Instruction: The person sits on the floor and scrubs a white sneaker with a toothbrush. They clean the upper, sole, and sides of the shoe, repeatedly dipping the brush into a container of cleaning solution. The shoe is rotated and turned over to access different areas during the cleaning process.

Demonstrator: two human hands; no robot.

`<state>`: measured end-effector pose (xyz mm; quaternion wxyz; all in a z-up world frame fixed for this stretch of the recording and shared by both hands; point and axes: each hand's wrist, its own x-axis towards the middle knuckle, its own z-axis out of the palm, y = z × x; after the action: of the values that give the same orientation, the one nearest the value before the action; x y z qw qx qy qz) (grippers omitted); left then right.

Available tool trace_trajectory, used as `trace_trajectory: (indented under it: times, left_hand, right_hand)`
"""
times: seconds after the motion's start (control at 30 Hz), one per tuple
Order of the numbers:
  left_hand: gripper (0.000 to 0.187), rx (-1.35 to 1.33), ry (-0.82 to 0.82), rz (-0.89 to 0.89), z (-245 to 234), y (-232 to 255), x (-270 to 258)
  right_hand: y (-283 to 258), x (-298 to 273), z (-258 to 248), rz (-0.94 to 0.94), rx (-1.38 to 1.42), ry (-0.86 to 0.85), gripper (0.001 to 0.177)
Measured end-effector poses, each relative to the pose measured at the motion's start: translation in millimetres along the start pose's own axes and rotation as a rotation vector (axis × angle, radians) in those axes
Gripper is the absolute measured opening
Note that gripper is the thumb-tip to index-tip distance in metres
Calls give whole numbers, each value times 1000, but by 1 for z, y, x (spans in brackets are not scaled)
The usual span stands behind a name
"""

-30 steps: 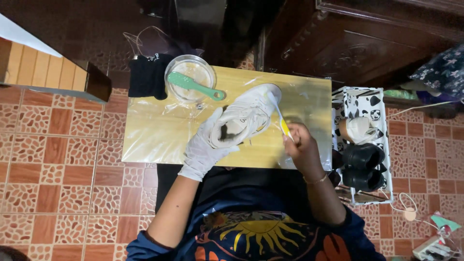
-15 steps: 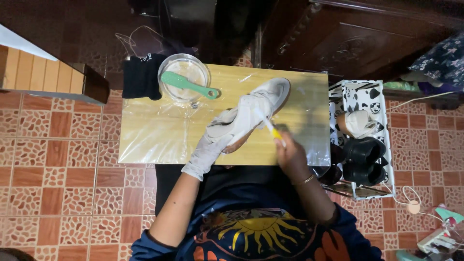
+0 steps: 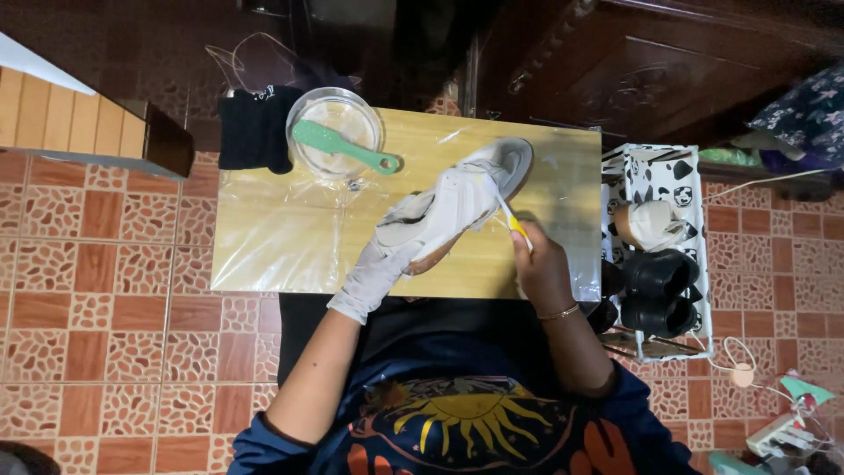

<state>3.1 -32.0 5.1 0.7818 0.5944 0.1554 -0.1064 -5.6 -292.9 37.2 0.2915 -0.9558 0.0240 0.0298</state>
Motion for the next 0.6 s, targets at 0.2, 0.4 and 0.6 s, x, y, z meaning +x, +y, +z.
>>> trace_trajectory:
  times: [0.2,0.4,0.6]
  left_hand:
    - [60,40,-37,112,6,14,0]
    - [25,474,-258,615,32,93,-24]
    - [82,325,-313,591,28,54,-6]
  right_hand:
    - [14,-37,39,-108,-55,-56,31]
    - [54,-31,12,-35,-19,-41,31]
    - [67,-46,7,21,-69,0,26]
